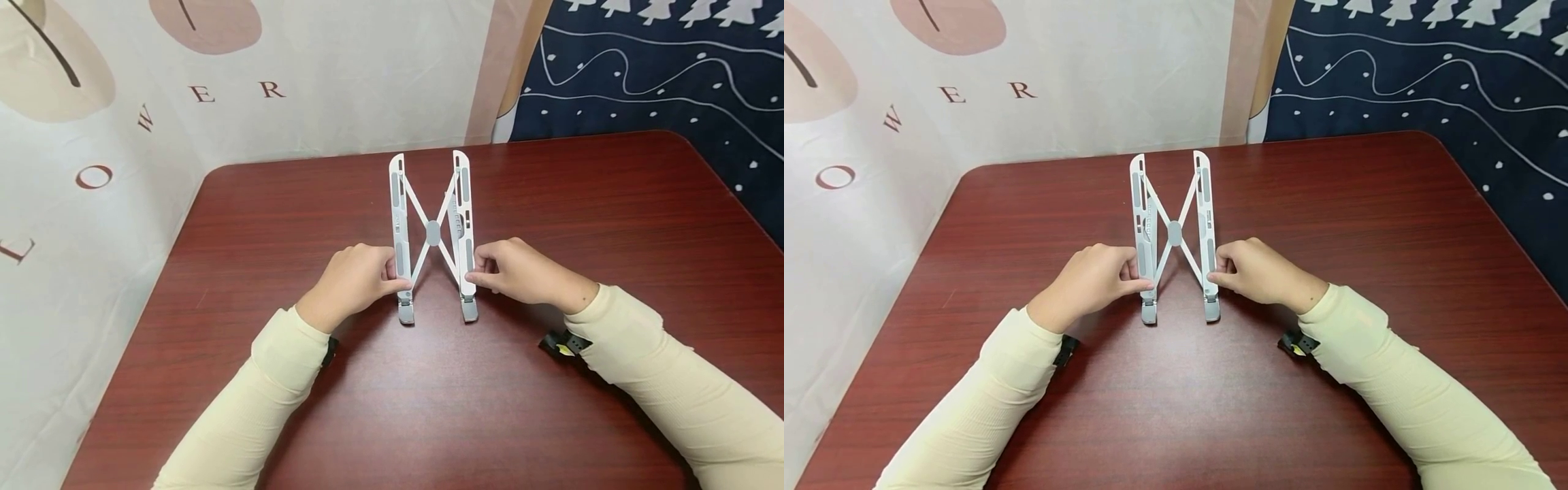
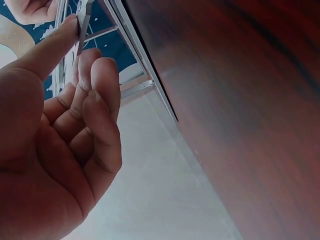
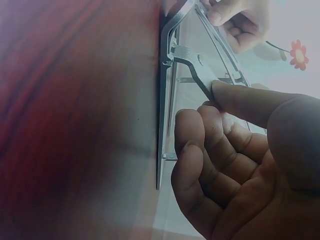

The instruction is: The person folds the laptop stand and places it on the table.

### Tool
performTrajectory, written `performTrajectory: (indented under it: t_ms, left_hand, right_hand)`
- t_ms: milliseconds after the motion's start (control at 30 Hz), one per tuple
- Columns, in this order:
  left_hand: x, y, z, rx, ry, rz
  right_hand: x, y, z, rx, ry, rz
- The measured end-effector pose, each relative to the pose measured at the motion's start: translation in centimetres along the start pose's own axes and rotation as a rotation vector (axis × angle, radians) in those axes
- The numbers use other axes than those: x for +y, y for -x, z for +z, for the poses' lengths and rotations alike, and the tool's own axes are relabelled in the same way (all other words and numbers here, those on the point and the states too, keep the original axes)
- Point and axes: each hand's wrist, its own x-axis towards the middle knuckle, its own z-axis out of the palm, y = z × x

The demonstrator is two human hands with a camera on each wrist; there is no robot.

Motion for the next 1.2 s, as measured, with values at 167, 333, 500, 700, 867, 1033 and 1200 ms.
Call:
performTrajectory:
  t_ms: [167, 333, 500, 700, 867, 1033, 1200]
  left_hand:
    - [0.02, 0.05, 0.0, -0.002, 0.0, 0.0]
    - [0.01, 0.09, 0.0, -0.004, -0.002, 0.0]
    - [0.0, 0.11, 0.0, 0.0, -0.002, 0.009]
    - [0.02, 0.14, 0.04, 0.002, -0.001, 0.022]
    - [0.05, 0.14, -0.01, 0.003, 0.001, 0.023]
    - [0.09, 0.1, -0.03, -0.005, -0.007, 0.027]
    - [0.12, 0.13, 0.16, -0.029, -0.004, 0.041]
  right_hand:
    - [-0.1, 0.03, 0.1, -0.001, 0.008, 0.001]
    - [-0.25, 0.18, 0.39, -0.046, 0.011, -0.015]
    - [-0.48, 0.38, 0.65, -0.099, 0.004, -0.038]
    - [-0.59, 0.48, 0.68, -0.101, 0.0, -0.035]
    - [-0.64, 0.44, 0.7, -0.096, 0.009, -0.046]
    - [-0.68, 0.41, 0.77, -0.091, 0.013, -0.054]
    - [-0.67, 0.36, 0.92, -0.098, 0.007, -0.06]
